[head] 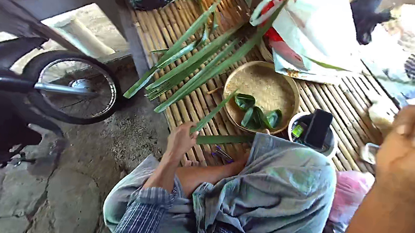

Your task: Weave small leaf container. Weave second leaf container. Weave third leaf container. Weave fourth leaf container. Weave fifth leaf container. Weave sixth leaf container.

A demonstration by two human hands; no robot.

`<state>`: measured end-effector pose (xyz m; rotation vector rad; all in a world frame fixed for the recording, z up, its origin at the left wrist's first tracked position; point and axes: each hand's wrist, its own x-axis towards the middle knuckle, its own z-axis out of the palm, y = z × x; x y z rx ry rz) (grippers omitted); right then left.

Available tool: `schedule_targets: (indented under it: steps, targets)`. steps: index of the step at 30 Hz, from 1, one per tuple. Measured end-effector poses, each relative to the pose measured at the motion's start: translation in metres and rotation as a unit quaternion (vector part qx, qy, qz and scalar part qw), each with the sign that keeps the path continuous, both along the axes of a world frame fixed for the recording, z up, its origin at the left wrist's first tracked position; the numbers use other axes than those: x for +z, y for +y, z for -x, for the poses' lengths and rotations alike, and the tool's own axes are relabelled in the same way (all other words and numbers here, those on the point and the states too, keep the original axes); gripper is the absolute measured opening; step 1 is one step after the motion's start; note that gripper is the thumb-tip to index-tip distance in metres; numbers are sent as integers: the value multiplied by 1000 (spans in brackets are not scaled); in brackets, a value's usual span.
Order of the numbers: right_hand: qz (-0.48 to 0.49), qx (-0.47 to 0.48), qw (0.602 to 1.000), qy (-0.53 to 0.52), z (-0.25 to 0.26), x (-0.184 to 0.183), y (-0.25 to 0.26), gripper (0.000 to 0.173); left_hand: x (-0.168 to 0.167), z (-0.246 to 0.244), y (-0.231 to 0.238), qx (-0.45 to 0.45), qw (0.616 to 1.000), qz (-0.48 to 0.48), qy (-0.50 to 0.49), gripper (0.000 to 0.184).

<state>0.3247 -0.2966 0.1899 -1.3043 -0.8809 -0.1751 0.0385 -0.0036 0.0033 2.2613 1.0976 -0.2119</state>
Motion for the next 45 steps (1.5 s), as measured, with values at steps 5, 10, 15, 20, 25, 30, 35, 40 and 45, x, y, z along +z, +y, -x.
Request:
schedule_targets:
  steps: [5,10,15,20,25,30,35,40,45]
  targets:
    - [179,30,972,-151,37,-32,61,18,-29,-20,17,31,997,18,62,50]
    - [210,86,950,-212,57,-71,129,14,-52,-34,38,30,996,27,78,37]
    - [301,105,907,-274,51,-112,186,23,-41,-36,59,93,992,38,74,18]
    - [408,104,847,-324,58,-177,238,24,-30,-31,78,151,988,0,24,21]
    - [456,148,817,-321,72,-212,242,45,-38,-20,109,204,972,-99,-62,34]
    - [478,182,833,-213,74,-191,183,48,-51,-2,146,243,961,-119,-48,42]
    - [454,96,868,-175,62,-170,118,36,-65,-5,150,236,969,-74,-13,49]
    - [452,36,884,-116,57,-175,69,28,-63,-14,149,202,971,-124,-23,39]
    - [437,33,893,-99,59,-184,83,26,-68,-19,164,226,955,-184,-57,12]
